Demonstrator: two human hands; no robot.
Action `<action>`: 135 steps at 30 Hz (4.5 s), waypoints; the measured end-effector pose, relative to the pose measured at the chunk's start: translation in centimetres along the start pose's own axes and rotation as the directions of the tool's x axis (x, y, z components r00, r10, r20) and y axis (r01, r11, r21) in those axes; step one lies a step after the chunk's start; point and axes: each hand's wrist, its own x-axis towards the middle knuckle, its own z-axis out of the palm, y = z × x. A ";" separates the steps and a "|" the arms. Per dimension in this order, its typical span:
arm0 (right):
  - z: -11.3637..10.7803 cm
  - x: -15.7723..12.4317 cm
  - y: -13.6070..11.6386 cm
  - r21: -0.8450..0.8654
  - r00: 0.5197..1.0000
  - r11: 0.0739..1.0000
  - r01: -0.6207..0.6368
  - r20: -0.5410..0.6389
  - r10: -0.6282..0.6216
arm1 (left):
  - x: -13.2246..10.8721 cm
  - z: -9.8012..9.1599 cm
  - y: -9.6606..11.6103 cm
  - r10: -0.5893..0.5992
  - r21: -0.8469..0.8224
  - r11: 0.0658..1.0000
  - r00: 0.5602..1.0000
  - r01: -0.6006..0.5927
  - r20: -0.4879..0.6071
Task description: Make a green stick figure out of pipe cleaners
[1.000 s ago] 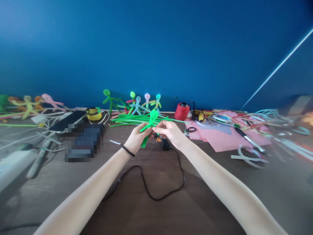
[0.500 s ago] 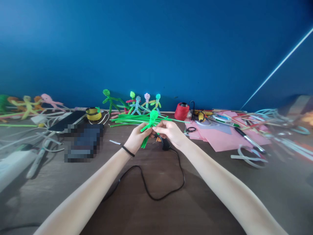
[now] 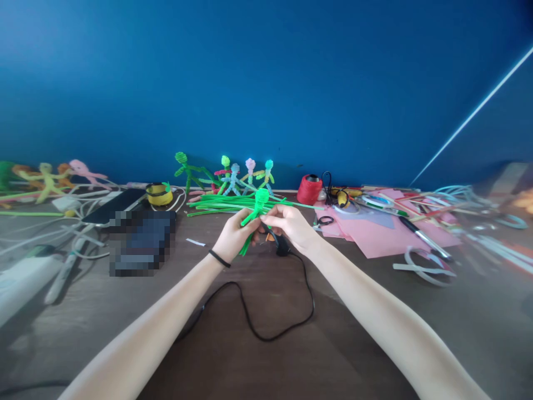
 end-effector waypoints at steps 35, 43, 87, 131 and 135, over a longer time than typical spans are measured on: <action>-0.1 0.3 0.2 0.052 0.998 0.997 -0.060 0.022 0.059 | 0.2 0.4 -0.6 0.022 0.000 1.000 0.997 -0.022 -0.075; -0.1 0.2 0.0 0.075 0.996 0.995 -0.065 0.064 0.060 | 0.0 0.4 -0.4 0.059 0.043 0.998 0.989 -0.053 -0.133; 0.0 -0.1 0.0 0.010 0.992 0.999 0.048 0.115 -0.048 | 0.3 0.2 -0.6 0.150 0.190 0.973 0.985 -0.132 -0.086; -0.1 -0.1 -0.2 0.010 0.992 0.998 0.064 0.112 -0.065 | 0.7 0.1 -1.1 0.021 0.065 0.998 0.994 -0.014 -0.104; -0.2 -0.1 -0.2 0.005 0.990 0.998 0.067 0.124 -0.067 | 0.6 0.0 -1.2 0.030 0.119 0.993 0.990 -0.014 -0.137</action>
